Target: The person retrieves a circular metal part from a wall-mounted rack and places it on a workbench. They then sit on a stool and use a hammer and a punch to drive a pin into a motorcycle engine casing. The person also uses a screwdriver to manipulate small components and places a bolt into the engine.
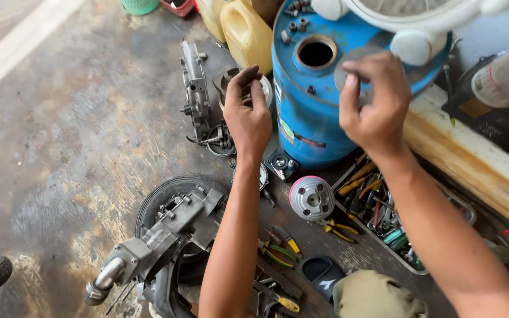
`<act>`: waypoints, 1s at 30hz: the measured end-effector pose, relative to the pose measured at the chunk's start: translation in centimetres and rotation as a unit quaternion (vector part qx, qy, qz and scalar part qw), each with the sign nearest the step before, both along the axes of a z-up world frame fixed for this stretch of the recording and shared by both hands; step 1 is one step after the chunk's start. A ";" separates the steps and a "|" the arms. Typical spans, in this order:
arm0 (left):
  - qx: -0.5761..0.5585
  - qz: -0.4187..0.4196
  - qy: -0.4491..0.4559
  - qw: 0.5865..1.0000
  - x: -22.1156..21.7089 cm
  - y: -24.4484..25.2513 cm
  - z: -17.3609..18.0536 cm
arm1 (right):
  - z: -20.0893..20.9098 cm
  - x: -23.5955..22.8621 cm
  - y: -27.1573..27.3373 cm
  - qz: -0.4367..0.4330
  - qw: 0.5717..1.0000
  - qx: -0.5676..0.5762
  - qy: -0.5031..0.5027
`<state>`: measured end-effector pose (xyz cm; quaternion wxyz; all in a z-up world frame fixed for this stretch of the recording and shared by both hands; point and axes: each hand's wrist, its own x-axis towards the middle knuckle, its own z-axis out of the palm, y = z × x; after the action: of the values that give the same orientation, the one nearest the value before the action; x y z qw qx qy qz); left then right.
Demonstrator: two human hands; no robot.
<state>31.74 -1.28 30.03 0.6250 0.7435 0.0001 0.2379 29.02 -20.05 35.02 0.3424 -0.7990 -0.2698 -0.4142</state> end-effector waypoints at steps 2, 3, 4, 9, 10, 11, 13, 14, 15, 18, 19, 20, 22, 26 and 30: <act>-0.002 -0.011 -0.011 1.000 -2.3 0.1 -0.5 | -0.1 -1.1 -0.6 0.033 0.999 0.035 -0.001; -0.008 -0.020 -0.012 1.000 -3.3 0.3 -0.3 | 0.4 -1.4 -0.8 0.069 0.996 0.065 0.008; -0.003 -0.015 -0.021 1.000 -4.7 0.3 -0.2 | -0.2 -2.2 -1.2 0.074 0.995 0.069 -0.002; 0.059 -0.039 0.003 0.998 -8.8 0.5 0.1 | -1.7 -3.1 -2.8 0.061 0.983 0.174 0.005; 0.062 -0.038 -0.002 0.997 -9.6 0.3 0.7 | -1.4 -3.7 -2.9 0.062 0.982 0.177 -0.001; 0.074 -0.040 0.007 0.996 -10.3 0.2 1.3 | -1.2 -4.1 -2.8 0.043 0.987 0.156 0.007; 0.086 -0.041 0.008 0.995 -10.0 -0.5 2.4 | 0.0 -3.4 -3.3 0.025 0.990 0.135 0.007; 0.094 -0.041 0.001 0.995 -9.7 -0.7 2.8 | 0.6 -2.8 -3.6 0.028 0.996 0.079 0.005; 0.102 -0.040 -0.007 0.994 -9.2 -0.8 3.1 | 1.3 -2.0 -3.6 0.031 0.999 0.023 0.003; 0.066 -0.019 -0.017 0.997 -6.3 -1.6 2.6 | 1.4 3.7 -2.5 0.038 0.997 -0.060 0.019; 0.064 -0.016 -0.027 0.997 -5.6 -1.9 3.0 | 1.4 6.2 -1.8 0.040 0.997 -0.063 0.009; 0.061 -0.012 -0.024 0.998 -5.3 -2.2 3.0 | 0.9 8.2 -1.1 0.016 0.990 -0.115 0.074; 0.056 -0.004 -0.031 0.998 -4.8 -2.4 3.1 | -0.5 12.1 0.1 -0.008 0.977 -0.168 0.128; 0.054 0.006 -0.023 0.998 -3.4 -1.6 3.1 | -2.9 18.3 1.5 -0.091 0.937 -0.287 0.176; 0.043 0.004 -0.007 0.999 -3.0 -0.7 2.3 | -3.2 19.2 1.0 -0.107 0.928 -0.271 0.231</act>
<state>28.73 -2.00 32.37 0.5918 0.7678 -0.0114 0.2450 48.22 -19.02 31.82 0.1191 -0.9590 -0.1984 -0.1639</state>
